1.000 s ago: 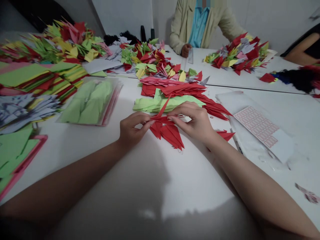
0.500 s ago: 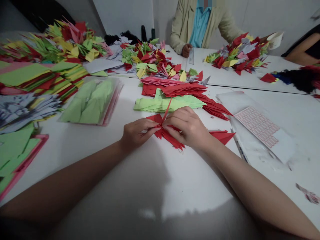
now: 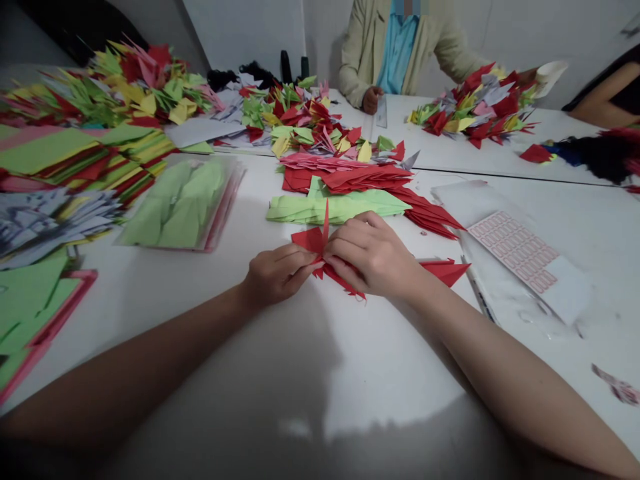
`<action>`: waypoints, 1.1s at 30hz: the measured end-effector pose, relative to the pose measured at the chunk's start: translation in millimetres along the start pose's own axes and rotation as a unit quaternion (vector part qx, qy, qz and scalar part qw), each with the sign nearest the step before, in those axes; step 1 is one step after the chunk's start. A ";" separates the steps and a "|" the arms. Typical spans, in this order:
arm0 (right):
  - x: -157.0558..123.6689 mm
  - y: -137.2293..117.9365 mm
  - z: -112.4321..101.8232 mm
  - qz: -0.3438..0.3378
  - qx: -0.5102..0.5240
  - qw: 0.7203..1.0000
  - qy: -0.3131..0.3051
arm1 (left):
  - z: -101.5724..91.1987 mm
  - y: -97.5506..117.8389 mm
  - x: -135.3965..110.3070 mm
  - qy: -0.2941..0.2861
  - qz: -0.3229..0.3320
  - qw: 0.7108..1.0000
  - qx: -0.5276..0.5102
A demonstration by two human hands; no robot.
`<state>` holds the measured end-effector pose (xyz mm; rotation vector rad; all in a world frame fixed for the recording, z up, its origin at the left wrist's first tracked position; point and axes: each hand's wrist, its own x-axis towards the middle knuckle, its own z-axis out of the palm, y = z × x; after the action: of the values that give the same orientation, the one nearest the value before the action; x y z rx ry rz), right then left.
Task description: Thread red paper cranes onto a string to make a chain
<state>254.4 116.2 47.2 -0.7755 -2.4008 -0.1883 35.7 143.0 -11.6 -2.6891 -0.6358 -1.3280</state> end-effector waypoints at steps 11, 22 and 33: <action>-1.8 9.3 -5.0 -0.002 -0.011 1.000 0.006 | 3.3 -2.6 0.5 0.041 -0.035 0.998 -0.036; 1.4 -7.5 0.6 -0.026 -0.047 0.998 -0.040 | 0.7 -1.9 -0.3 0.005 0.006 1.000 -0.011; 1.2 6.3 -9.0 0.015 -0.016 1.000 0.007 | 1.5 1.2 4.9 0.054 -0.020 0.995 -0.077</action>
<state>261.8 119.2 54.9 -0.8215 -2.3765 -0.2205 39.9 143.9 -8.6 -2.7103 -0.6008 -1.5829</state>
